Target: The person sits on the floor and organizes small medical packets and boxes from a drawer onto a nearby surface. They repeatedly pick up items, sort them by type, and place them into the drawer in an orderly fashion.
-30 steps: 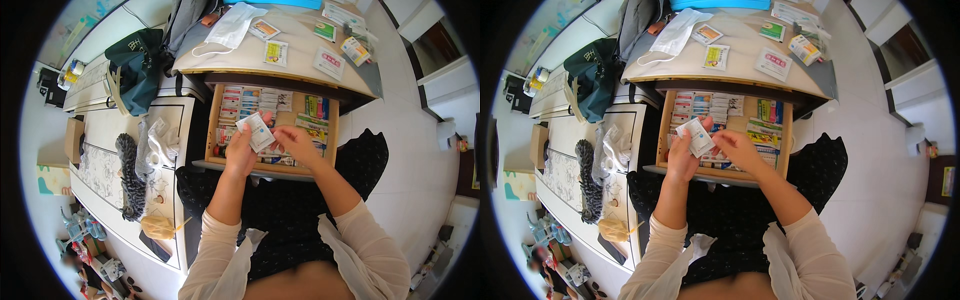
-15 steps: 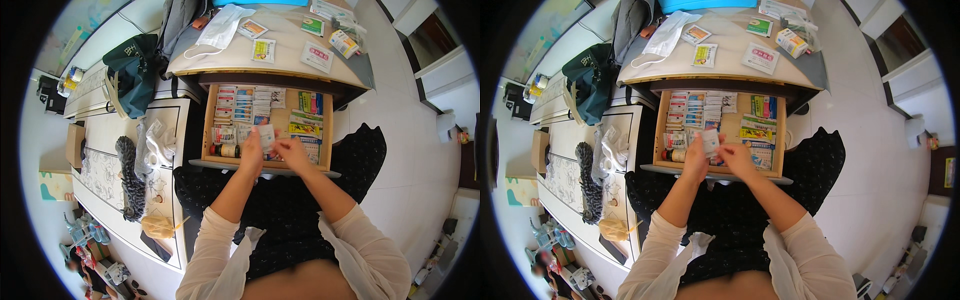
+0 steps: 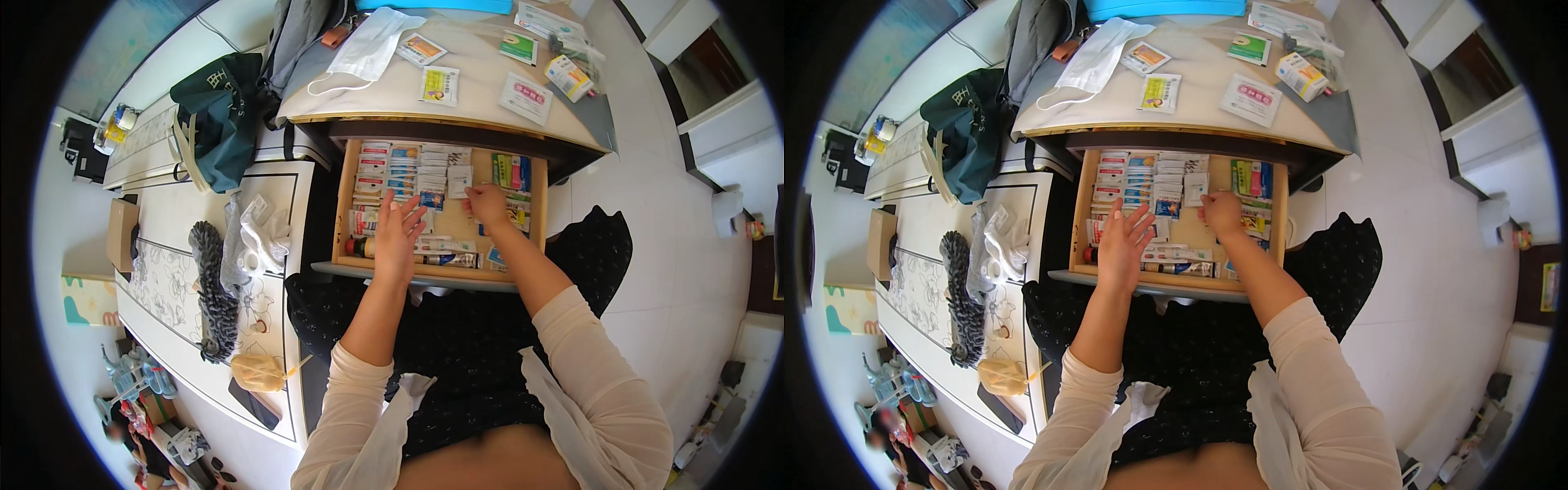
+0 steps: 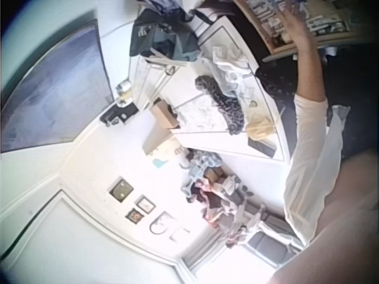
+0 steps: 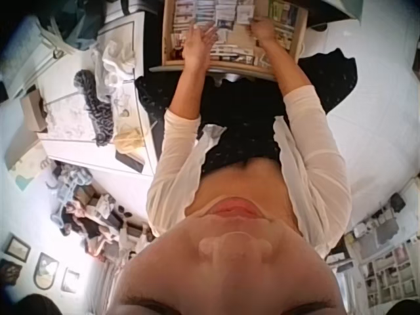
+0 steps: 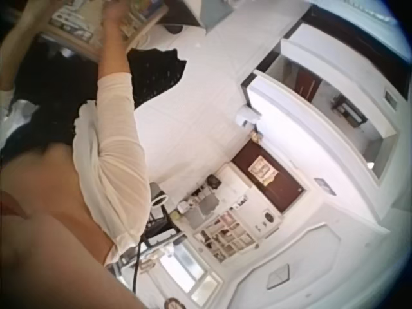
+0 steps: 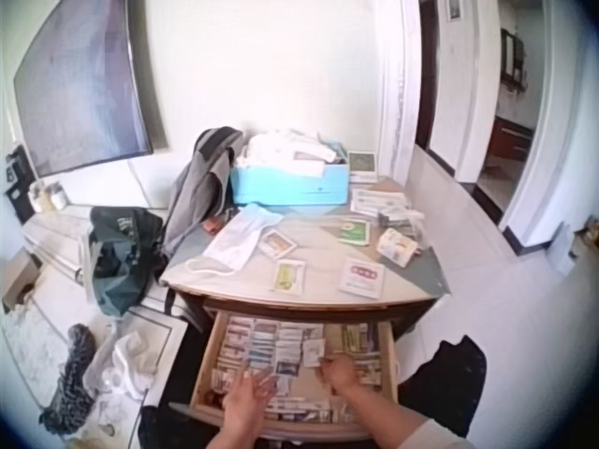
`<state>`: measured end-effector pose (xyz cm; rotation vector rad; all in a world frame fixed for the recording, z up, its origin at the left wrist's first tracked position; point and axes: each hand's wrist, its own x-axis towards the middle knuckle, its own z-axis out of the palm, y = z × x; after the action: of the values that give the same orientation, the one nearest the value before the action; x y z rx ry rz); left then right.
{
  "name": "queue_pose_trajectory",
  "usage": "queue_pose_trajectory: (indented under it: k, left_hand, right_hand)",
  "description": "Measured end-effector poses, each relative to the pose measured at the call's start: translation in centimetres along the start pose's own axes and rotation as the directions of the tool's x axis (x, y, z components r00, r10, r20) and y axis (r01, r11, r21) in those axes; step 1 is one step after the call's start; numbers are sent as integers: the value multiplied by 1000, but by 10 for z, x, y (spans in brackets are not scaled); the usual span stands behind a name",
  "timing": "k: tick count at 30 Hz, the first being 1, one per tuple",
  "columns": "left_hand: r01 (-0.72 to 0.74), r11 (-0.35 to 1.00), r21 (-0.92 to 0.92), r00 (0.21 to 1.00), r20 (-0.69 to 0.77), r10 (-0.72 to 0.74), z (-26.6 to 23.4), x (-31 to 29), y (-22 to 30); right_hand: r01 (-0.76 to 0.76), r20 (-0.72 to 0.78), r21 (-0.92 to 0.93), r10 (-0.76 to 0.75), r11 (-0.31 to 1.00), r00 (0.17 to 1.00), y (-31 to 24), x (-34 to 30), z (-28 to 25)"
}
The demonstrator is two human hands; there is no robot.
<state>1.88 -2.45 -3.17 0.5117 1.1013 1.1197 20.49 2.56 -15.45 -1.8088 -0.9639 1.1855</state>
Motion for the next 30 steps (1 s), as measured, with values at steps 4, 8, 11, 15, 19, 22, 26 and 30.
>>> queue_pose_trajectory:
  k: [4, 8, 11, 15, 19, 22, 26, 30]
  left_hand:
    - [-4, 1000, -6, 1000, 5, 4, 1, 0, 1]
    - [3, 1000, -6, 1000, 7, -3, 2, 0, 3]
    - [4, 1000, -1, 1000, 18, -4, 2, 2, 2]
    - [12, 1000, 6, 1000, 19, -12, 2, 2, 1]
    - [12, 1000, 10, 1000, 24, -12, 2, 2, 2]
    - [12, 1000, 13, 1000, 25, -12, 3, 2, 2]
    - [15, 1000, 2, 1000, 23, -15, 2, 1, 3]
    - [12, 1000, 8, 1000, 25, -12, 3, 1, 4]
  right_hand:
    - [120, 42, -269, -113, 956, 993, -5, -3, 1]
    - [142, -8, -313, -153, 939, 988, -1, 2, 3]
    - [185, -6, -390, -203, 902, 979, -1, 0, -1]
    - [242, 22, -506, -267, 828, 963, 5, 0, -2]
    - [260, 31, -494, -282, 830, 959, 4, -2, -3]
    - [266, 18, -529, -302, 806, 953, -1, -5, -5]
    - [308, 42, -589, -352, 747, 935, -6, -7, -2]
    - [313, 75, -654, -352, 688, 933, -7, -5, -2]
